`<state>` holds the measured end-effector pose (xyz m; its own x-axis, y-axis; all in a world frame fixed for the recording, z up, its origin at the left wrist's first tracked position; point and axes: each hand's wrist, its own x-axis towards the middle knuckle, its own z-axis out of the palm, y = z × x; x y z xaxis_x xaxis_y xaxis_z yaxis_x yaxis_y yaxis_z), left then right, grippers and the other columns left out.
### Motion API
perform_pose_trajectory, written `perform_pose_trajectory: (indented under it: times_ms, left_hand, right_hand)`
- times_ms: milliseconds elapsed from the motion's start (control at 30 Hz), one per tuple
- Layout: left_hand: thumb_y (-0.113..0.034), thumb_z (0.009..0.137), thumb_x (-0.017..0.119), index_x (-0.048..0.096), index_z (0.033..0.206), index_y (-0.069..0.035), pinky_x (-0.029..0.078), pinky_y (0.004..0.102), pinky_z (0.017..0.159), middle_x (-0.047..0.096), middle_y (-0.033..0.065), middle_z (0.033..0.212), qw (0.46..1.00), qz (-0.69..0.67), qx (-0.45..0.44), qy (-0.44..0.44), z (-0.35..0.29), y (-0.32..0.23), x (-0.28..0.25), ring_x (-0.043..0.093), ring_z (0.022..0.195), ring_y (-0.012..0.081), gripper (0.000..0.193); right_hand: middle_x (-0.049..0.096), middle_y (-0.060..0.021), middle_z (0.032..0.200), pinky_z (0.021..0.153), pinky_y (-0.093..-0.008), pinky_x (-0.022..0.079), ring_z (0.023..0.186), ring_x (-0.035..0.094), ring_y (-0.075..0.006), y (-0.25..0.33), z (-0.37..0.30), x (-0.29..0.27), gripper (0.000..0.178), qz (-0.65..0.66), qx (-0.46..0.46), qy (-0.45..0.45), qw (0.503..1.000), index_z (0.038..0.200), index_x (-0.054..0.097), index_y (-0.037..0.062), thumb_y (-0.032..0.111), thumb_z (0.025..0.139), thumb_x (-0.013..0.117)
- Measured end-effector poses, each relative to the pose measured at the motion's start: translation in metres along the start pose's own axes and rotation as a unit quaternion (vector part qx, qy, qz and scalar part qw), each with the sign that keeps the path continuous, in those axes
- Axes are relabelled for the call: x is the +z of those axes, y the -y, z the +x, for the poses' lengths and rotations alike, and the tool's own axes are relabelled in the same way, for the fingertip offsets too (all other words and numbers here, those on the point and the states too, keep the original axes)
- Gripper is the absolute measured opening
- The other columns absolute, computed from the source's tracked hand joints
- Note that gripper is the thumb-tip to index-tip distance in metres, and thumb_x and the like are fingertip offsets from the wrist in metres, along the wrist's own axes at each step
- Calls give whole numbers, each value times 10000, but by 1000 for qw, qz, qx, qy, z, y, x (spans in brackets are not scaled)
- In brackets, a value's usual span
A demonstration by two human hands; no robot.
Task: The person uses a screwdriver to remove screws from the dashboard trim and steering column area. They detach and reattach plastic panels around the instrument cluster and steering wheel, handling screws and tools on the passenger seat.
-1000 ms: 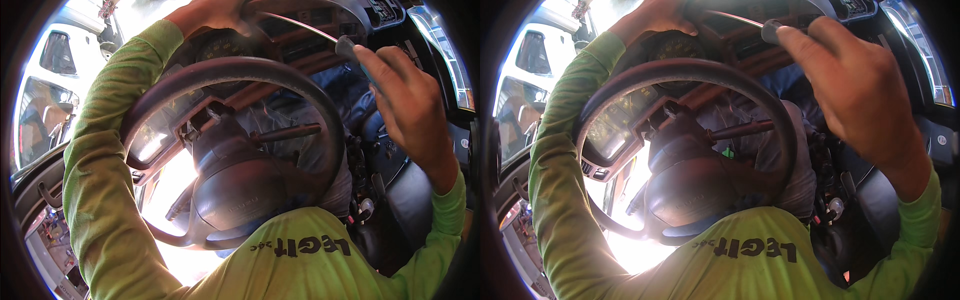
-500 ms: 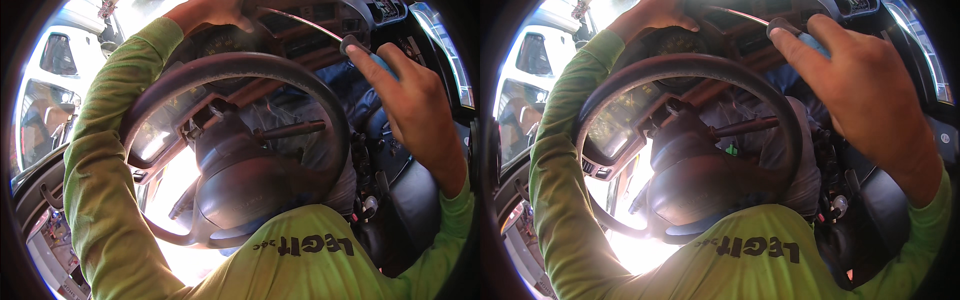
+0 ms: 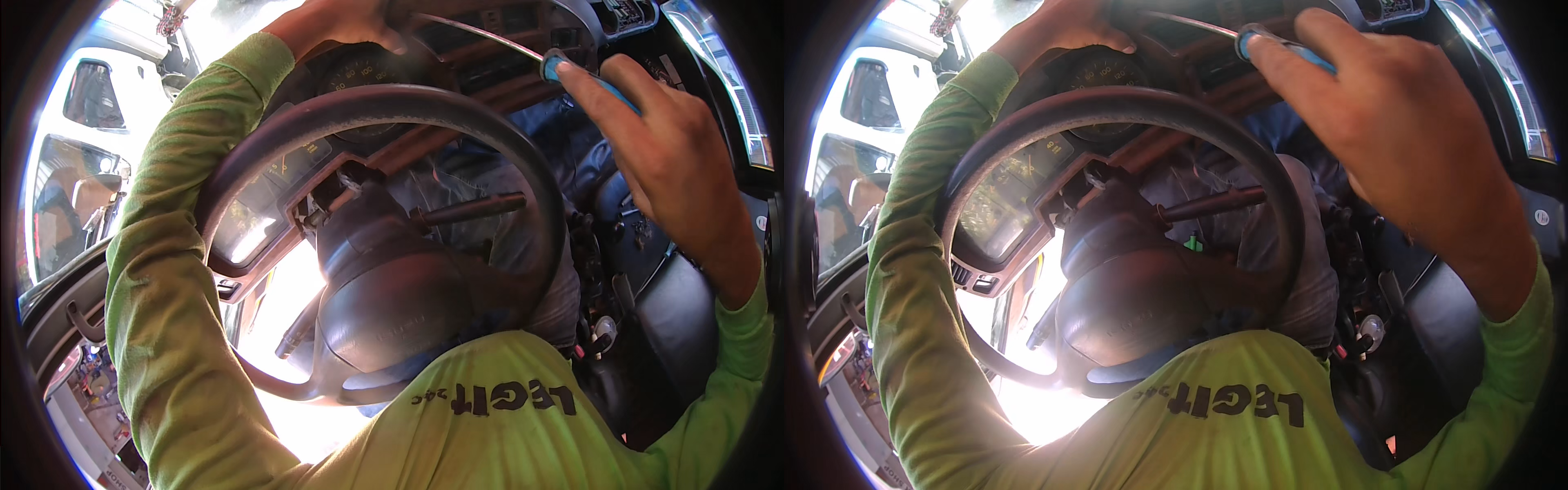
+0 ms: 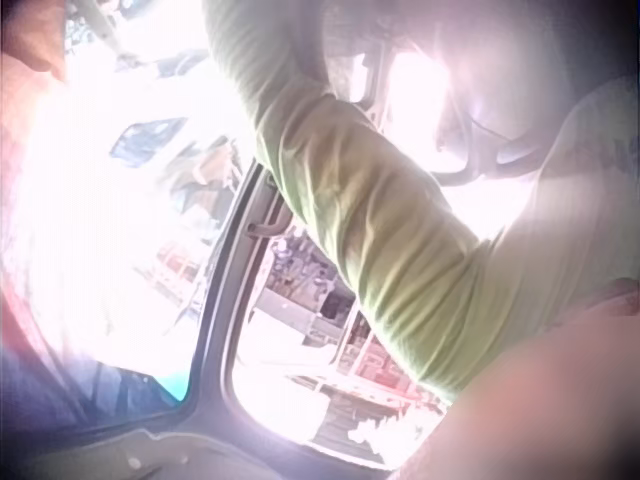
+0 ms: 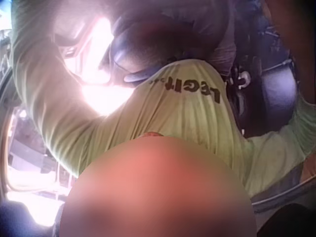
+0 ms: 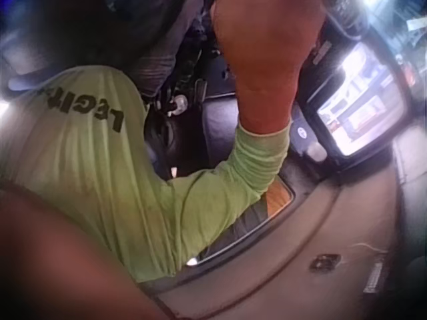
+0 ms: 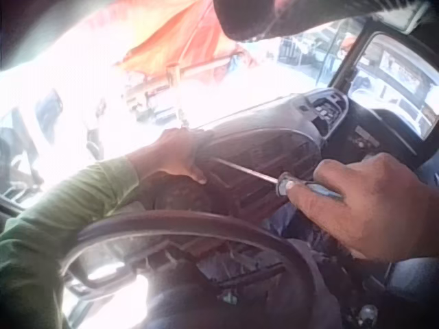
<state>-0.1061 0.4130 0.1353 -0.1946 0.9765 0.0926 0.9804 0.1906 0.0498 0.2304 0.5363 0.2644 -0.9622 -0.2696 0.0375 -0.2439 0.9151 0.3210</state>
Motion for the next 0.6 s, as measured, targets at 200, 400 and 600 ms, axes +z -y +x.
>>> perform_pose_trajectory:
  times_ms: [200, 400, 600]
  left_hand:
    - [-506, 594, 929, 514, 1491, -35, 492, 498, 1057, 639, 269, 1350, 999, -27, 22, -25, 6, 7, 8, 617, 1250, 440, 1095]
    - [-511, 594, 929, 512, 1502, -43, 494, 496, 1055, 639, 256, 1364, 999, -16, 28, -30, -2, 11, 5, 618, 1254, 433, 1104]
    - [-509, 611, 926, 493, 1521, -57, 496, 496, 1055, 638, 249, 1372, 1000, 1, 2, -13, 0, 4, 8, 618, 1260, 429, 1104]
  right_hand:
    - [650, -62, 1114, 666, -322, 534, 802, 623, -152, -7, -14, 2, 699, 558, 351, 19, 751, 1492, 542, 39, 8, 816, 720]
    - [650, -61, 1089, 676, -332, 538, 807, 633, -161, -3, 1, -3, 657, 22, 45, -61, 997, 1442, 572, -7, -22, 800, 709]
    - [641, -40, 1072, 708, -328, 532, 883, 650, -162, 11, -11, 16, 589, 323, 196, -56, 924, 1414, 609, 9, 79, 835, 694]
